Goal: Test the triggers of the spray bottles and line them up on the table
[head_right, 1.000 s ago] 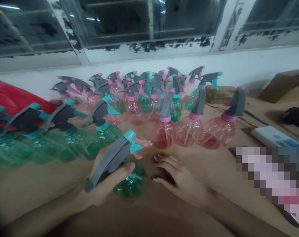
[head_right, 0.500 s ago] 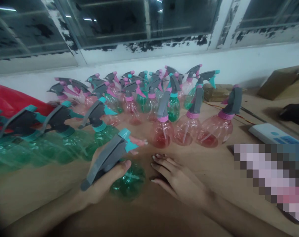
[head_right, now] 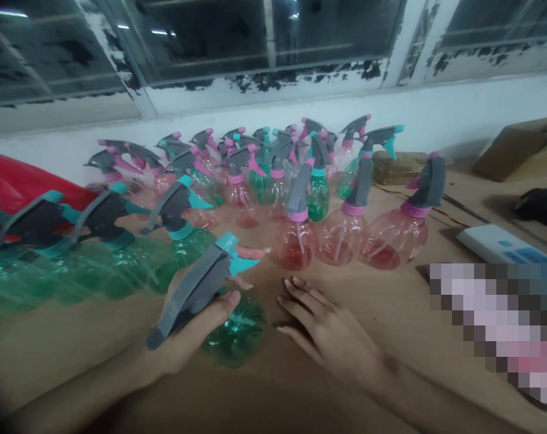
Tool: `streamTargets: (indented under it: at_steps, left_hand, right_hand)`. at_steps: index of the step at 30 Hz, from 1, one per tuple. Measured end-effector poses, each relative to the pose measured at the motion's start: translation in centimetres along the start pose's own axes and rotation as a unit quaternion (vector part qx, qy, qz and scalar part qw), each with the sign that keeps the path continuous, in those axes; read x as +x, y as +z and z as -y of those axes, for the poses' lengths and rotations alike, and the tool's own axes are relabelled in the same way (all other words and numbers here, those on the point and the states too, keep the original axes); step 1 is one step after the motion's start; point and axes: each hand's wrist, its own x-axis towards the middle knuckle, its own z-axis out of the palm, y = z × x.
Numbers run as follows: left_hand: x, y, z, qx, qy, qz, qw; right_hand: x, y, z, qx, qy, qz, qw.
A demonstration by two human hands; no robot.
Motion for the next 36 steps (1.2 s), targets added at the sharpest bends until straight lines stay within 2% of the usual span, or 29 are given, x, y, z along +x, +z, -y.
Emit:
streamTargets:
  at_steps: [28,36]
  left_hand:
    - [-0.19,0.03,0.56,0.000,0.000,0.025,1.000]
    - [-0.29,-0.07,0.39,0.009,-0.026,0.014,1.000]
  right_hand:
    - [-0.10,-0.10,-0.02,0.004,0.006,0.010,1.000]
    - [-0.02,-0.25,-0.04,0.016,0.009,0.009,1.000]
